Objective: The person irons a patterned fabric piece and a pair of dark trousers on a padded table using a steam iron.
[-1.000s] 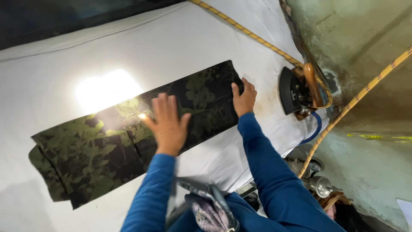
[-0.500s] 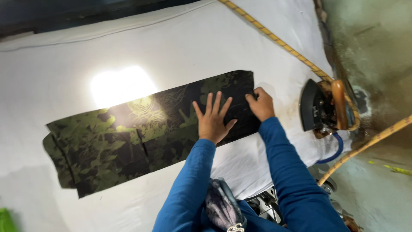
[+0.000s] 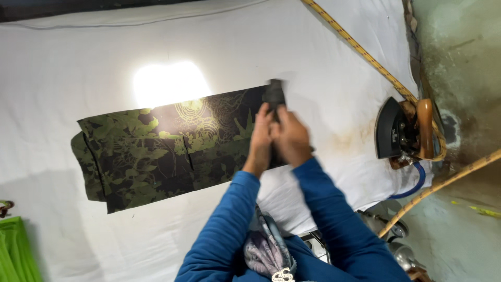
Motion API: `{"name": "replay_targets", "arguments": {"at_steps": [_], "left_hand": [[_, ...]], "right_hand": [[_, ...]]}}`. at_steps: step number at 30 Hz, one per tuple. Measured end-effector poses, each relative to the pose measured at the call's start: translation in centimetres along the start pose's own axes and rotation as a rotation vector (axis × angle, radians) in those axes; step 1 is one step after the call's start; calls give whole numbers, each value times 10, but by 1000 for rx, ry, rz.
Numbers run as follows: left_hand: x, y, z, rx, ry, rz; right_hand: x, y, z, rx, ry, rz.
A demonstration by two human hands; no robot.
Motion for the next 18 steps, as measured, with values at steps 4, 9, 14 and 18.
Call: {"name": "replay_targets", "arguments": {"at_steps": [4, 9, 14, 18], "left_hand": [[9, 4, -60, -85, 97, -110], [70, 17, -138, -263, 55, -343], [105, 35, -164, -305, -284, -454], [112, 43, -169, -299, -297, -444]], "right_hand": [[78, -25, 18, 127, -22, -147], [70, -41, 18, 361, 462, -97], [29, -13, -17, 60, 700, -19], [21, 11, 6, -243, 99, -396]]}}
Point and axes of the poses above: each hand's wrist, its own y-axis towards the middle knuckle, its own z-axis out of the palm, x = y × z, the point moved 8 cm from there along y, towards the middle knuckle
